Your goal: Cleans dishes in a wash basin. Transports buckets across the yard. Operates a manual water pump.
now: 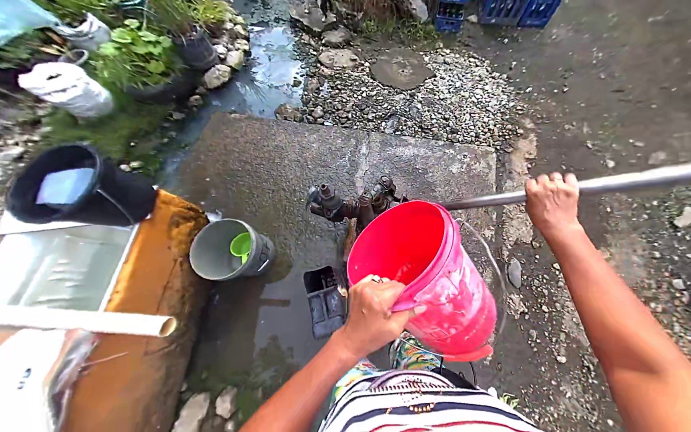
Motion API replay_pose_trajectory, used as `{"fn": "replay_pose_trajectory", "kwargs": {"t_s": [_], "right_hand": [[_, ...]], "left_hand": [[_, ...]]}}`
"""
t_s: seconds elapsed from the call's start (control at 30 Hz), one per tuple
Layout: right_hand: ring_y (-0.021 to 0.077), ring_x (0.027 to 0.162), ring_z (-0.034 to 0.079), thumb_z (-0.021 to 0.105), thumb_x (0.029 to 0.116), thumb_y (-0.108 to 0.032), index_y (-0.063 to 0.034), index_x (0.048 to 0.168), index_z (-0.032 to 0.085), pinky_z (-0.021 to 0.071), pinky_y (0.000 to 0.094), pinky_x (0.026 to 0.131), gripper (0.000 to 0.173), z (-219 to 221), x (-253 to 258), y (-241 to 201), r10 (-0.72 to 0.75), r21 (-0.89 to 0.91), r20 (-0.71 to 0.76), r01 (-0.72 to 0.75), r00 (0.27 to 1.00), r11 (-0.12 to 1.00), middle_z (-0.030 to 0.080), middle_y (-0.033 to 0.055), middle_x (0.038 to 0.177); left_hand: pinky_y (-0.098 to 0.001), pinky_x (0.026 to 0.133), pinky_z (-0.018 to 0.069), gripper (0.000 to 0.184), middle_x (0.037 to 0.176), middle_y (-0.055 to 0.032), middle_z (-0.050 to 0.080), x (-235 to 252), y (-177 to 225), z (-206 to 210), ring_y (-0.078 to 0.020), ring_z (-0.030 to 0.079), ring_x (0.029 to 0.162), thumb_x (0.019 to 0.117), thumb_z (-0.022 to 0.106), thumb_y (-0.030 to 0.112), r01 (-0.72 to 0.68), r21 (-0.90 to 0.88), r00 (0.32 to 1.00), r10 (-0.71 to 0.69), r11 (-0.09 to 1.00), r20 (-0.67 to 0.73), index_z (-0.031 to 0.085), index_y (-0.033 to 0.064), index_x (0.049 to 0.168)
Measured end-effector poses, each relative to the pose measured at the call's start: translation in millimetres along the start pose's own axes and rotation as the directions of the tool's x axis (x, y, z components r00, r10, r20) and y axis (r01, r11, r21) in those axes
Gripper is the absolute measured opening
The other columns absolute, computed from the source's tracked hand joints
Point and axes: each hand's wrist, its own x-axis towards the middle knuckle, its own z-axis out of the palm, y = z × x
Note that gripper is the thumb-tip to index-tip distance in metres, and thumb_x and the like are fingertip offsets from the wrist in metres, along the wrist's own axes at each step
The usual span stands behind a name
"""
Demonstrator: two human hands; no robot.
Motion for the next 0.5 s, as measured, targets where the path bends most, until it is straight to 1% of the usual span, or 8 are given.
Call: {"fn": "replay_pose_trajectory", "kwargs": {"t_s": [0.1, 0.17, 0.23, 0.3, 0.33, 0.4, 0.43, 0.5], "right_hand": [[0.0587, 0.11, 0.062, 0.066, 0.0922, 0.0, 0.0113, 0.108, 0.068, 0.0442, 0.0749, 0.091, 0.019, 49, -34, 35, 0.079, 0.069, 0.361, -0.111, 0.929, 0.991, 0.066, 0.0375, 0.111], [0.0567, 0.114, 0.062, 0.065, 0.0956, -0.008, 0.0063, 0.117, 0.068, 0.0463, 0.0745, 0.089, 0.026, 74, -52, 43, 0.088, 0.091, 0.512, -0.155, 0.855, 0.984, 0.066, 0.0354, 0.118], [0.0514, 0.115, 0.064, 0.059, 0.1013, -0.017, 0.0032, 0.119, 0.068, 0.0473, 0.0707, 0.093, 0.028, 105, -73, 51, 0.082, 0.182, 0.488, -0.193, 0.869, 0.964, 0.067, 0.0317, 0.12], [0.0454, 0.122, 0.062, 0.048, 0.1073, -0.021, 0.0064, 0.127, 0.065, 0.0452, 0.0613, 0.105, 0.038, 112, -91, 51, 0.106, 0.372, 0.416, -0.275, 0.903, 0.886, 0.065, 0.0315, 0.126], [0.0377, 0.126, 0.061, 0.046, 0.1063, -0.019, 0.0092, 0.132, 0.061, 0.0442, 0.051, 0.11, 0.041, 108, -101, 49, 0.133, 0.525, 0.384, -0.335, 0.914, 0.782, 0.064, 0.0293, 0.13], [0.0121, 0.121, 0.06, 0.031, 0.1081, -0.019, 0.0081, 0.14, 0.049, 0.0499, 0.0264, 0.104, 0.046, 102, -118, 44, 0.171, 0.841, 0.372, -0.409, 0.912, 0.353, 0.063, 0.0173, 0.131], [0.0066, 0.118, 0.06, 0.026, 0.1091, -0.021, 0.0069, 0.144, 0.044, 0.0518, 0.023, 0.1, 0.048, 100, -120, 43, 0.148, 0.893, 0.405, -0.425, 0.902, 0.148, 0.061, 0.0147, 0.131], [0.0033, 0.11, 0.06, 0.028, 0.1078, -0.021, 0.0081, 0.141, 0.043, 0.0532, 0.0213, 0.093, 0.047, 104, -120, 47, 0.073, 0.891, 0.452, -0.454, 0.889, 0.003, 0.062, 0.0137, 0.125]], "left_hand": [[-0.0316, 0.061, 0.0426, 0.043, 0.057, -0.0056, 0.057, 26, 12, 20, -0.0156, 0.055, 0.055, 0.0913, 0.072, 0.038, 0.004, -0.097, 0.998, -0.01, 0.995, -0.067, 0.06, 0.0045, 0.067], [-0.0319, 0.063, 0.0444, 0.041, 0.059, -0.0061, 0.059, 44, 17, 33, -0.0156, 0.057, 0.057, 0.0907, 0.073, 0.036, 0.001, -0.127, 0.994, -0.015, 0.992, -0.105, 0.062, 0.004, 0.068], [-0.0322, 0.063, 0.0458, 0.041, 0.059, -0.006, 0.06, 60, 18, 46, -0.0151, 0.058, 0.058, 0.0906, 0.074, 0.036, 0.023, -0.152, 0.99, -0.044, 0.988, -0.137, 0.062, 0.0038, 0.068], [-0.0322, 0.062, 0.0462, 0.038, 0.06, -0.0057, 0.061, 74, 15, 57, -0.014, 0.06, 0.059, 0.0892, 0.075, 0.034, 0.054, -0.188, 0.982, -0.086, 0.981, -0.166, 0.065, 0.0034, 0.069], [-0.0323, 0.062, 0.0478, 0.037, 0.062, -0.0055, 0.063, 80, 13, 62, -0.0136, 0.061, 0.06, 0.0885, 0.076, 0.034, 0.073, -0.206, 0.979, -0.11, 0.976, -0.172, 0.066, 0.0033, 0.071], [-0.0321, 0.063, 0.0498, 0.035, 0.063, -0.0046, 0.064, 91, 8, 71, -0.0125, 0.063, 0.062, 0.0878, 0.078, 0.033, 0.106, -0.237, 0.972, -0.151, 0.966, -0.182, 0.068, 0.0037, 0.072], [-0.0318, 0.063, 0.0495, 0.034, 0.063, -0.0044, 0.065, 96, 6, 75, -0.0121, 0.063, 0.062, 0.0872, 0.078, 0.033, 0.12, -0.248, 0.967, -0.169, 0.961, -0.191, 0.068, 0.0039, 0.072], [-0.032, 0.063, 0.0494, 0.033, 0.064, -0.0045, 0.065, 104, 1, 80, -0.0116, 0.064, 0.062, 0.0861, 0.079, 0.032, 0.155, -0.269, 0.955, -0.213, 0.951, -0.206, 0.069, 0.0036, 0.072]]}}
